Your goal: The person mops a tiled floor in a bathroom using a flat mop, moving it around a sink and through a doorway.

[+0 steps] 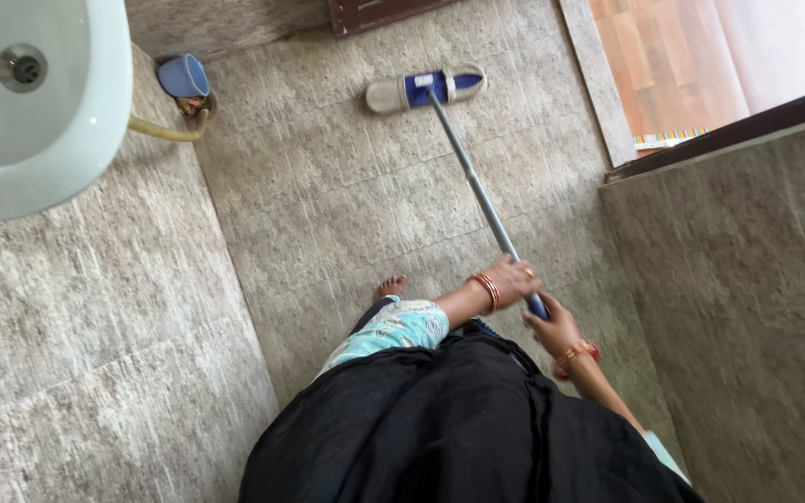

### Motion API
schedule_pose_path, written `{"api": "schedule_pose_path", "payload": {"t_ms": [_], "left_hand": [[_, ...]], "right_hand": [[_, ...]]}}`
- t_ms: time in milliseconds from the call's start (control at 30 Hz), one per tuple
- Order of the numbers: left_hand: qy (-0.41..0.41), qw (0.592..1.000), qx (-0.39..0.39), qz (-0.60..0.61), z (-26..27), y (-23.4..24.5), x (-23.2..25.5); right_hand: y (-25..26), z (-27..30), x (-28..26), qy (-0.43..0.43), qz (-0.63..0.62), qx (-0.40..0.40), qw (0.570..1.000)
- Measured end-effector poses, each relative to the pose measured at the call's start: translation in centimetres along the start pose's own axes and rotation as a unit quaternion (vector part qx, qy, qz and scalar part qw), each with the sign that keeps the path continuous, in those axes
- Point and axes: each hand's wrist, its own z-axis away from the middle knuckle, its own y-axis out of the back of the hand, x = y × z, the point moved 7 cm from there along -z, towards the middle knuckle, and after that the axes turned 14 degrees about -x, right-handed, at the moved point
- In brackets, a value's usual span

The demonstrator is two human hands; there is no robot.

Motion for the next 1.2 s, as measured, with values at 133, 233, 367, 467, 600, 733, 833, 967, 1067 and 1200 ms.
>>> {"api": "schedule_pose_path", "payload": {"t_ms": [133,233,367,467,600,733,833,967,1067,1200], "left_hand": [[0.121,0.978,-0.158,-0.064,1.0,1.7,-7.1],[0.137,0.976,-0.168,-0.034,1.4,2.3,-8.5],[0.112,0.985,-0.128,-0.038,-0.5,0.8,-4.9],[0.04,0.99,-0.127,-0.047,-2.9,-0.7,0.6],[-0.095,0.98,-0.127,-0.117,-5.2,-0.9,10.1],[-0.207,0.963,-0.118,-0.13,-5.7,-0.5,21.3],[-0.248,0.947,-0.149,-0.141,-5.7,-1.1,26.9],[-0.244,0.952,-0.153,-0.107,-6.2,-0.9,26.5],[-0.21,0.962,-0.146,-0.094,-7.0,-0.8,22.6],[-0.129,0.987,-0.064,-0.077,-6.8,-0.7,13.1]], "right_hand": [[-3.8,-8.6,-3.5,0.01,-0.031,0.017,0.999],[-4.0,-10.0,-3.8,0.003,-0.051,0.007,0.999],[-1.5,-6.2,-1.5,0.021,-0.095,0.008,0.995],[1.1,-0.6,1.5,-0.014,-0.085,0.005,0.996],[5.7,9.0,6.3,-0.055,-0.106,-0.022,0.993],[9.6,18.9,12.8,-0.095,-0.112,-0.053,0.988],[10.7,22.6,16.3,-0.06,-0.116,-0.054,0.99],[10.8,22.1,17.1,-0.083,-0.131,-0.048,0.987],[10.3,19.2,14.7,-0.098,-0.12,-0.039,0.987],[8.2,11.2,9.3,-0.072,-0.118,-0.029,0.99]]}}
